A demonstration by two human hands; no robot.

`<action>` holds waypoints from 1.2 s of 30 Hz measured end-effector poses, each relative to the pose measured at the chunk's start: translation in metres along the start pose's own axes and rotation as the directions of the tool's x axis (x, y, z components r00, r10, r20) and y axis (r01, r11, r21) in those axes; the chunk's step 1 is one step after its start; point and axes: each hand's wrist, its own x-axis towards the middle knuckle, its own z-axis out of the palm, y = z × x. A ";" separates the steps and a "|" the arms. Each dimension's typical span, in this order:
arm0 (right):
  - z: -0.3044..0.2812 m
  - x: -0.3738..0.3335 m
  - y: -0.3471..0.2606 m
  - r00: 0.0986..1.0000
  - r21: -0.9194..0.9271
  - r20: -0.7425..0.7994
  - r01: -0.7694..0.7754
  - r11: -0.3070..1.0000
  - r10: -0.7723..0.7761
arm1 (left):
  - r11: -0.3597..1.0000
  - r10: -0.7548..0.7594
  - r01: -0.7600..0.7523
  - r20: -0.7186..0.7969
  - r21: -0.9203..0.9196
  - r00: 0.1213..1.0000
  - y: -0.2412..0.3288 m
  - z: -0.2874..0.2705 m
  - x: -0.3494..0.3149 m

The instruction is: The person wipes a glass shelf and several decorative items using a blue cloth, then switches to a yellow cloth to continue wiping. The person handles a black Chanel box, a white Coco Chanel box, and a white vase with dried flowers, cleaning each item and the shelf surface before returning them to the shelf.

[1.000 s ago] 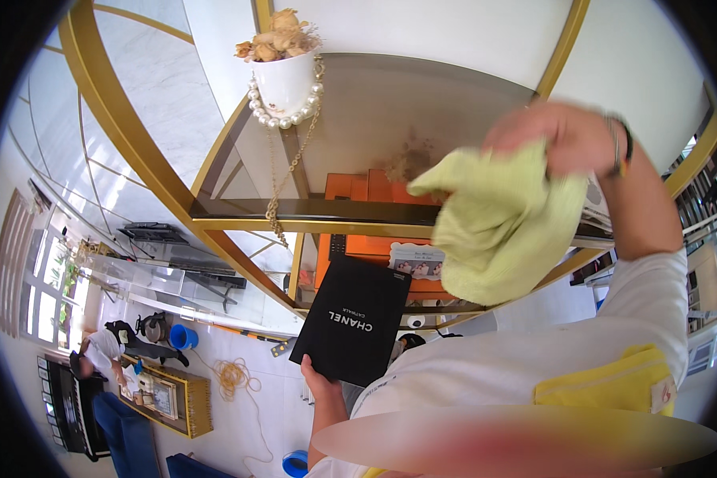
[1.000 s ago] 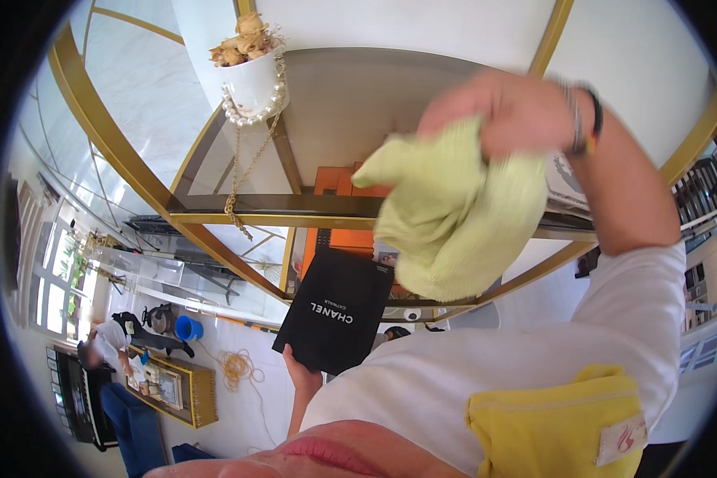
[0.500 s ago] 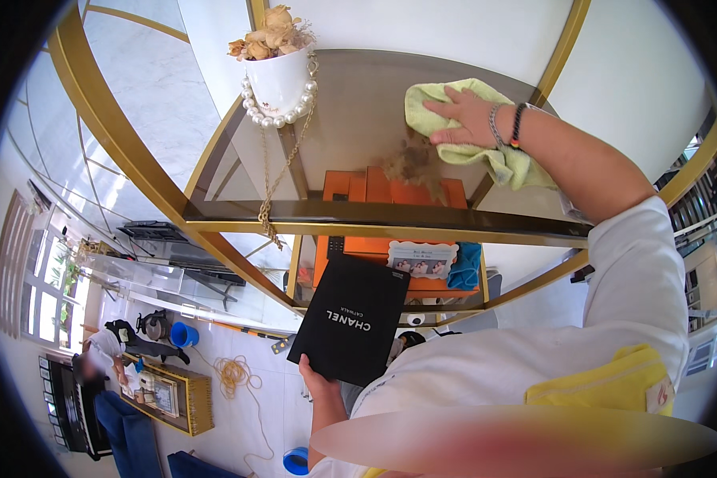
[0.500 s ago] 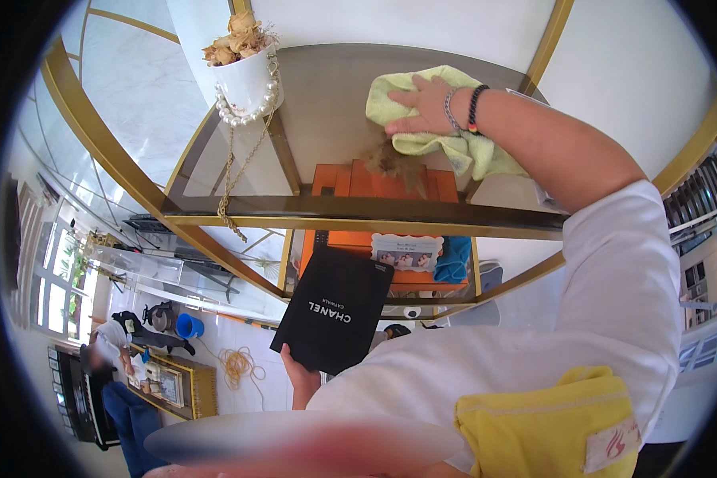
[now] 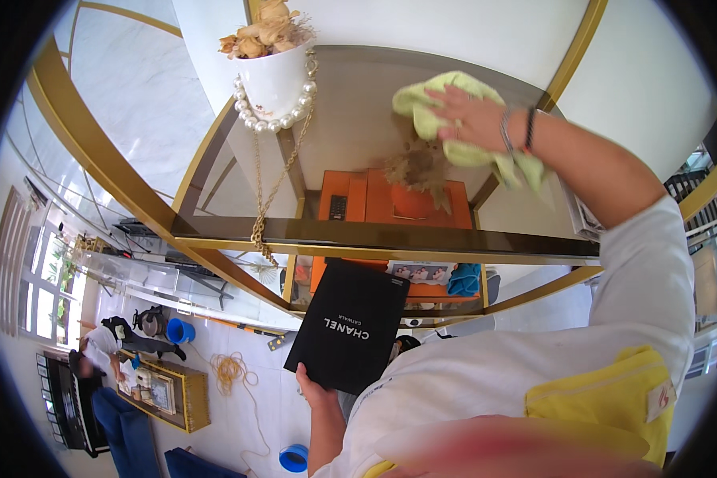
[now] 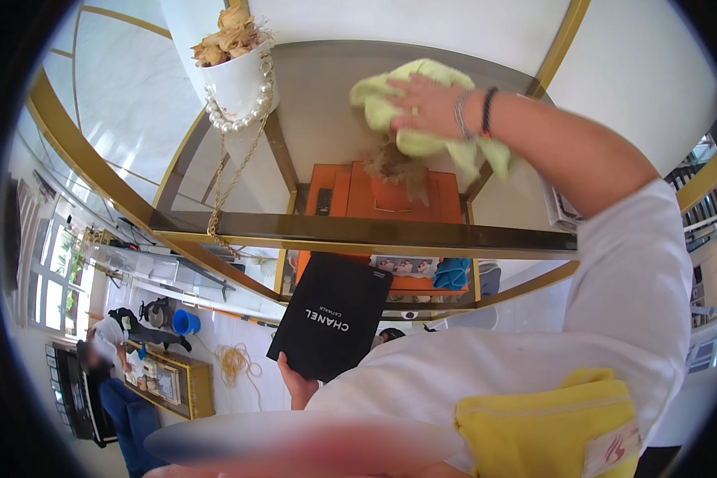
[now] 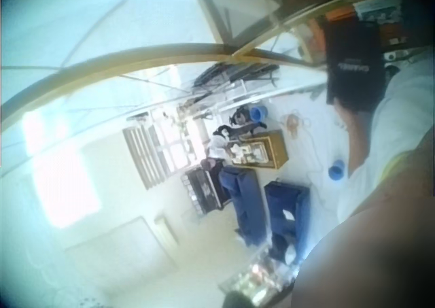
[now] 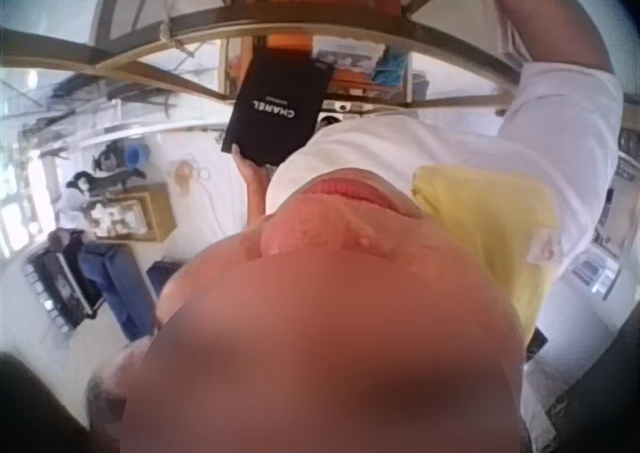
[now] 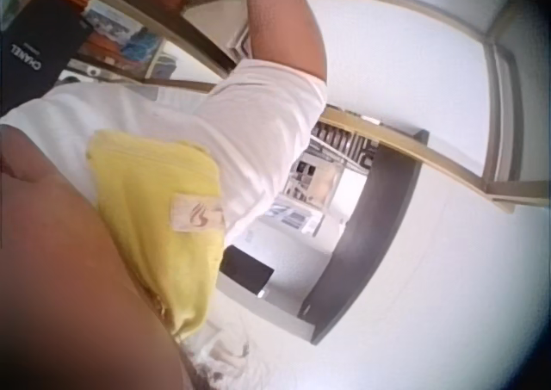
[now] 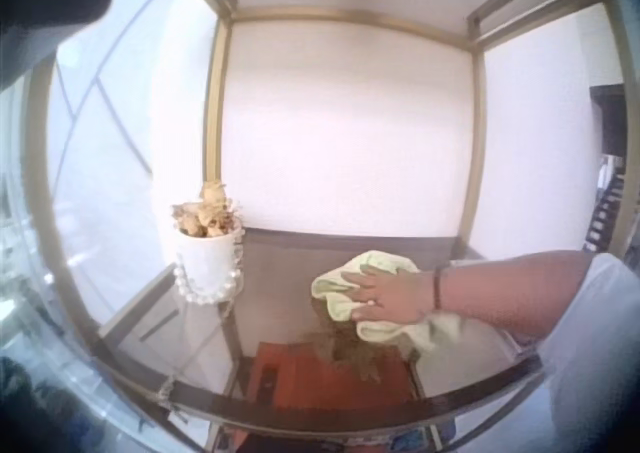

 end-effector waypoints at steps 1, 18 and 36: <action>0.001 0.021 0.022 0.998 0.004 0.040 -0.056 0.998 0.055 | 1.000 0.016 -0.015 0.051 -0.020 0.999 -0.001 -0.001 0.000; -0.004 -0.020 -0.032 0.997 -0.009 0.004 -0.075 0.997 0.075 | 0.999 0.006 -0.008 -0.044 -0.033 0.999 -0.001 -0.002 0.003; -0.012 0.150 0.038 0.997 -0.026 0.042 -0.067 0.997 0.068 | 1.000 0.023 -0.023 -0.118 -0.006 0.993 -0.010 -0.018 0.014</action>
